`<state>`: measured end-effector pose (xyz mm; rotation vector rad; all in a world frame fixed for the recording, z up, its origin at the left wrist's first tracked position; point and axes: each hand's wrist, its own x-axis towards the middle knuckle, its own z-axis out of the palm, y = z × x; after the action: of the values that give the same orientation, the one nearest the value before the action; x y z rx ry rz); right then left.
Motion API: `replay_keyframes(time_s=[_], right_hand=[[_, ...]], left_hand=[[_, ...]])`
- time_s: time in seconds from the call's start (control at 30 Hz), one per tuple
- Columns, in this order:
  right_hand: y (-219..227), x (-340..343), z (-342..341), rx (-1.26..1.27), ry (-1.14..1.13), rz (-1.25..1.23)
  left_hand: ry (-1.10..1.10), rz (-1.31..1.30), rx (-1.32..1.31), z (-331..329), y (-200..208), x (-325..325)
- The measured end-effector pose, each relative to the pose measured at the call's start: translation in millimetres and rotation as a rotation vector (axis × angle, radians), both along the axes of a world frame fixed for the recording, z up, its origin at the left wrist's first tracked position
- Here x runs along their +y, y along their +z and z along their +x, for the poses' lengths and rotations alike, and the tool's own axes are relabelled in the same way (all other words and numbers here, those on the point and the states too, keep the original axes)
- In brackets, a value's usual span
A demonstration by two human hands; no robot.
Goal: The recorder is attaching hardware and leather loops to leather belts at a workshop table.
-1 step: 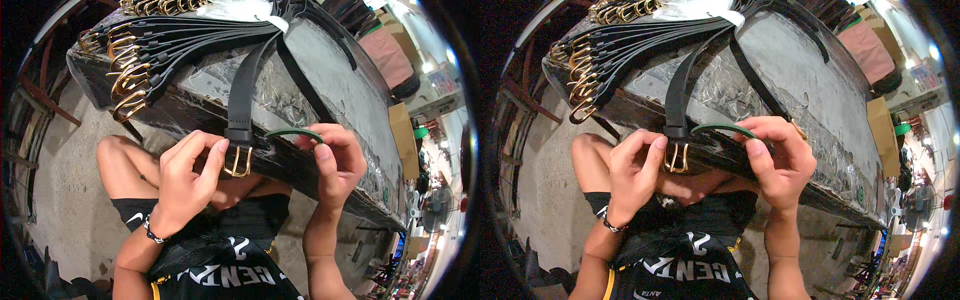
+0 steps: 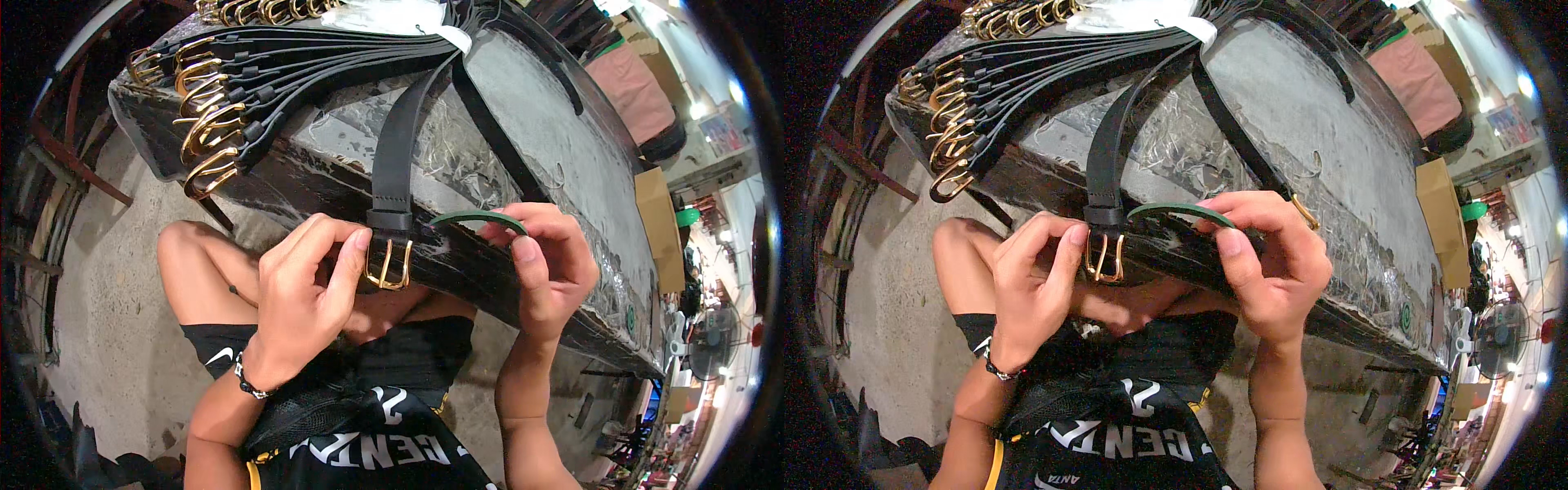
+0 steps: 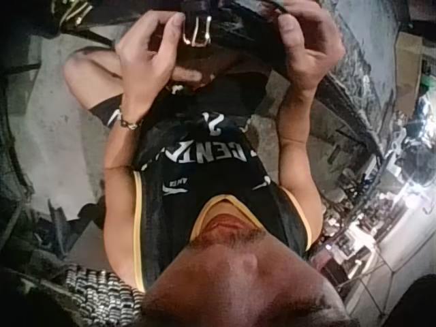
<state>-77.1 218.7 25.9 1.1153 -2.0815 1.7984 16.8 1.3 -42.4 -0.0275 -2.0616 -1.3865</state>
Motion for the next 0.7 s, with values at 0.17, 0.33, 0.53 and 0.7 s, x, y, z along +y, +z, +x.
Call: replay_keyframes(time_s=[0.17,0.33,0.53,0.7], right_hand=[[2,-3,2,0.085,-0.031,0.077],[3,-5,-6,0.212,0.009,0.138],[7,-7,-10,0.311,0.06,0.225],[7,-8,-10,0.349,0.055,0.248]], left_hand=[[0.047,-0.134,0.12,2,2,2],[0.075,-0.184,0.214,7,2,2],[0.059,-0.134,0.266,6,-2,3],[0.047,-0.127,0.268,5,-1,3]])
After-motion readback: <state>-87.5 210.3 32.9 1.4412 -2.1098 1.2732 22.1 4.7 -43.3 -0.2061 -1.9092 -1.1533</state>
